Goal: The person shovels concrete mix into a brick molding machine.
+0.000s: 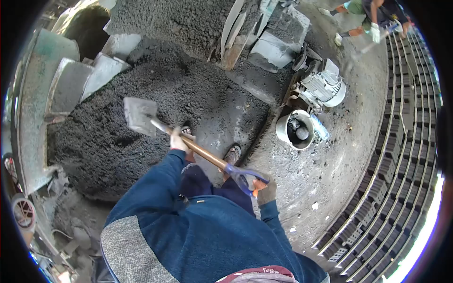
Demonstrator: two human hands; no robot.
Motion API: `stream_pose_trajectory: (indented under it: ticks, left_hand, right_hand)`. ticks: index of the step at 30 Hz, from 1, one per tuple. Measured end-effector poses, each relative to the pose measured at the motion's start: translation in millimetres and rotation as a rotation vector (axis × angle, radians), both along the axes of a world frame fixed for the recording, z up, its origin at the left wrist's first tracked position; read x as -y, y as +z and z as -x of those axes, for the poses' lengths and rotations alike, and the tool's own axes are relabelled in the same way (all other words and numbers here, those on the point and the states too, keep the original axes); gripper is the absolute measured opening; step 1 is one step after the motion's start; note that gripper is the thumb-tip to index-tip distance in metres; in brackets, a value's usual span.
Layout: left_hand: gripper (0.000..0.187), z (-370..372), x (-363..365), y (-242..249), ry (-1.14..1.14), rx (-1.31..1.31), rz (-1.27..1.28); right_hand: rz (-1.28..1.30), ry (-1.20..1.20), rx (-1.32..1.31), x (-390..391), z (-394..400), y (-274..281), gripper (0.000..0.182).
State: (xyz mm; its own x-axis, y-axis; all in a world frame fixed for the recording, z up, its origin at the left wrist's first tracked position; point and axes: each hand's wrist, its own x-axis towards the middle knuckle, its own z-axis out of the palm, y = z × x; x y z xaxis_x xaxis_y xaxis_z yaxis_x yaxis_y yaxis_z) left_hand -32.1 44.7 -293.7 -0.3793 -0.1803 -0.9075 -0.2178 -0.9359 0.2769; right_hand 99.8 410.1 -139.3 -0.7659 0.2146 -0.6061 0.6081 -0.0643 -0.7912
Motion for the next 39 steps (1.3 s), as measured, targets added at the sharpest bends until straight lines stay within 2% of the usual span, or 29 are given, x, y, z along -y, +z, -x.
stream_pose_trajectory:
  ticks: [1,2,3,4,5,8,10,11,13,14,15,16,17,18,19,20,21,25,29,30,31,32,33,34,35,36,37,38,39]
  left_hand:
    - [0.034,-16,-40,14,-0.080,-0.137,0.141]
    - [0.036,-42,-68,-2,-0.365,-0.112,0.232]
    - [0.036,-55,-108,-2,-0.246,0.035,-0.054]
    - [0.035,-81,-145,-36,-0.253,0.173,-0.273]
    - [0.032,-97,-182,-31,-0.331,0.163,-0.198]
    - [0.027,-140,-263,-58,-0.451,0.406,-0.426]
    - [0.022,-159,-300,-64,-0.471,0.448,-0.449]
    - [0.020,-165,-307,-63,-0.456,0.439,-0.467]
    - [0.018,-191,-317,-135,-0.391,0.300,-0.580]
    - [0.017,-196,-317,-160,-0.364,0.234,-0.635]
    - [0.017,-163,-285,-147,-0.410,0.286,-0.489]
    - [0.018,-131,-241,-129,-0.458,0.337,-0.338]
    - [0.018,-111,-203,-161,-0.471,0.275,-0.245]
    - [0.018,-90,-165,-189,-0.481,0.217,-0.149]
    - [0.020,-78,-123,-236,-0.518,0.152,-0.144]
    - [0.020,-48,-86,-224,-0.499,0.221,-0.260]
    - [0.023,-28,-69,-204,-0.523,0.137,-0.190]
    - [0.023,-32,-95,-209,-0.444,0.101,-0.176]
    - [0.025,-91,-121,-137,-0.360,0.121,-0.262]
    - [0.027,-112,-118,-130,-0.384,0.060,-0.414]
    - [0.033,-115,-111,-82,-0.447,0.172,-0.475]
    - [0.043,-132,-106,-61,-0.414,0.100,-0.610]
    - [0.051,-151,-100,-55,-0.401,0.009,-0.676]
    - [0.060,-149,-89,-21,-0.439,0.132,-0.582]
    - [0.065,-156,-80,-30,-0.425,0.167,-0.456]
    - [0.065,-153,-60,-15,-0.408,0.027,-0.326]
    - [0.056,-148,-43,-42,-0.177,0.261,-0.195]
    - [0.047,-148,-47,-42,-0.262,0.436,-0.110]
    - [0.046,-179,-45,-90,-0.388,0.278,-0.128]
  right_hand:
    - [-0.064,-0.085,-0.030,-13,-22,-17,0.027]
    - [-0.041,-0.208,0.110,-22,-36,-16,0.027]
    - [-0.022,-0.331,0.247,-33,-52,-16,0.027]
    - [-0.236,-0.307,0.330,-52,-81,-34,0.027]
    - [-0.254,-0.394,0.469,-61,-92,-21,0.038]
    - [-0.906,0.570,0.616,-162,-207,-45,0.063]
    - [-0.570,-0.548,0.790,-178,-225,-46,0.051]
    - [-0.579,-0.540,0.796,-174,-218,-47,0.040]
    - [-0.580,-0.536,0.811,-154,-214,-45,0.031]
    - [-0.483,-0.523,0.766,-124,-183,-37,0.024]
    - [-0.596,-0.164,0.679,-126,-198,-88,0.025]
    - [-0.742,0.377,0.734,-87,-159,-90,0.026]
    - [-0.935,0.881,0.665,-39,-108,-83,0.027]
    - [-0.955,0.958,0.496,-65,-153,-196,0.029]
    - [-0.719,0.604,0.534,-21,-119,-195,0.022]
    - [-0.438,0.138,0.487,28,-80,-189,0.016]
    - [-0.253,-0.252,0.408,80,-37,-179,0.013]
    - [-0.229,-0.309,0.288,17,-63,-240,0.015]
    - [0.049,-0.311,0.462,-61,-131,-209,0.013]
    - [-0.522,0.366,0.055,-81,-155,-199,0.012]
    - [-1.095,1.018,-0.392,-100,-182,-189,0.014]
    - [-1.104,1.004,-0.285,-116,-210,-187,0.023]
    - [-0.931,1.096,0.041,-131,-234,-182,0.048]
    - [-0.918,1.058,0.031,-136,-239,-173,0.045]
    - [-0.905,1.020,0.022,-139,-240,-161,0.043]
    - [-0.892,0.984,0.019,-142,-245,-145,0.041]
    - [-0.875,0.951,0.023,-144,-257,-127,0.039]
    - [-0.866,0.926,0.013,-146,-269,-119,0.037]
    - [-0.867,0.918,-0.030,-159,-290,-130,0.036]
